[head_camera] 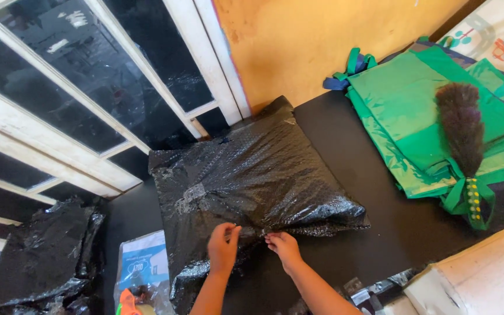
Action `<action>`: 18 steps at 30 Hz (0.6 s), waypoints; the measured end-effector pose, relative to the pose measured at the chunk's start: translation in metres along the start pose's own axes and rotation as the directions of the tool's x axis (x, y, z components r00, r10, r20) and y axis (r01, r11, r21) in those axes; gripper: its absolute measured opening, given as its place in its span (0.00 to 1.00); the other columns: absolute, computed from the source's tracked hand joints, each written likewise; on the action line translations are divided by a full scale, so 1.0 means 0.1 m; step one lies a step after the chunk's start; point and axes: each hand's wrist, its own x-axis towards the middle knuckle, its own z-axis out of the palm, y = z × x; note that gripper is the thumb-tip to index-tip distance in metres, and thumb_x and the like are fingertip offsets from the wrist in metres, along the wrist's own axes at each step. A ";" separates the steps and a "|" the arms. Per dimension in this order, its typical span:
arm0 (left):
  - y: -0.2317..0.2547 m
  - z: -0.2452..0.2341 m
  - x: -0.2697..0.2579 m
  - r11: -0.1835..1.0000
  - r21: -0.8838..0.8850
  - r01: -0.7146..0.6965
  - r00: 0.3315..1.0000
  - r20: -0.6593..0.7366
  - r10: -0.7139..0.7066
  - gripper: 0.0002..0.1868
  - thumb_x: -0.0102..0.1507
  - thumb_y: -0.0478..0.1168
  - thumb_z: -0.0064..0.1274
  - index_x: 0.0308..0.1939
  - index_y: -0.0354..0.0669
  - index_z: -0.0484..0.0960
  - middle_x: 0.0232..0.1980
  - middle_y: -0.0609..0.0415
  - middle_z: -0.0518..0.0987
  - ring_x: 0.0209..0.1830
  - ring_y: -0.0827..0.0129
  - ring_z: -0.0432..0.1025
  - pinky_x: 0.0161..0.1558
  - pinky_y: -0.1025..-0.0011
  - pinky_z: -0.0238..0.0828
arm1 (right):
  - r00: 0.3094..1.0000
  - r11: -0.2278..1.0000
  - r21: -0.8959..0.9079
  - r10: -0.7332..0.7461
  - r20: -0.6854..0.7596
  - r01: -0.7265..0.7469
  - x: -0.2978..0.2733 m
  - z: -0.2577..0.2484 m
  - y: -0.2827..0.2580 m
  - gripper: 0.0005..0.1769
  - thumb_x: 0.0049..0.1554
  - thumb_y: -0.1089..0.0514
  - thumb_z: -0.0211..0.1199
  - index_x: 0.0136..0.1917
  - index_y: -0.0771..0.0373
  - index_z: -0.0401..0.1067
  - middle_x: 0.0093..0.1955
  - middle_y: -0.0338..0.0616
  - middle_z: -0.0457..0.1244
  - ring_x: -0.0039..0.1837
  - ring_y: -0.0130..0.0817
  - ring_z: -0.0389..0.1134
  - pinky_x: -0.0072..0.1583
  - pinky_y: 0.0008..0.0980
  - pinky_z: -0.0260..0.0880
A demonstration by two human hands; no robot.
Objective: The person uses a handheld tape dispenser to apply clear tape to a black bubble-wrapped package on a table. They repeatedly pull tape, press it onto the package, and smooth the edges to secure the wrapping.
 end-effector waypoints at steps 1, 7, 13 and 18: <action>-0.09 -0.16 -0.06 1.000 0.003 -0.001 1.000 -0.004 0.001 0.10 0.65 0.45 0.58 0.44 0.43 0.83 0.42 0.55 0.81 0.42 0.66 0.78 0.45 0.68 0.81 | 1.000 1.000 0.000 -0.001 0.006 0.001 -0.06 0.01 -0.04 0.11 0.62 0.66 0.56 0.55 0.71 0.76 0.56 0.54 0.70 0.59 0.41 0.72 0.62 0.36 0.74; -1.09 -0.96 -0.72 0.970 0.171 0.173 0.917 -0.387 -0.096 0.07 0.67 0.41 0.55 0.43 0.43 0.85 0.46 0.51 0.83 0.49 0.59 0.75 0.53 0.61 0.70 | 0.994 0.986 0.136 0.093 0.058 -0.101 -0.38 0.07 -0.23 0.16 0.65 0.66 0.52 0.63 0.70 0.75 0.58 0.58 0.71 0.56 0.43 0.72 0.59 0.41 0.74; -1.51 -1.20 -1.12 0.659 -0.060 0.750 0.639 -0.190 -0.745 0.29 0.63 0.47 0.57 0.67 0.44 0.75 0.65 0.47 0.75 0.66 0.56 0.68 0.63 0.60 0.63 | 0.984 0.937 0.299 0.161 0.083 -0.178 -0.10 -0.06 0.13 0.16 0.63 0.62 0.55 0.62 0.61 0.75 0.41 0.45 0.67 0.44 0.37 0.69 0.42 0.31 0.65; -1.41 -1.21 -1.17 0.474 -0.179 0.862 0.467 -0.079 -0.881 0.32 0.65 0.47 0.54 0.74 0.50 0.69 0.66 0.47 0.77 0.64 0.52 0.72 0.62 0.56 0.67 | 0.989 0.988 0.038 0.147 0.021 -0.148 -0.27 -0.35 0.58 0.13 0.59 0.62 0.52 0.52 0.61 0.77 0.36 0.42 0.65 0.38 0.32 0.65 0.38 0.28 0.59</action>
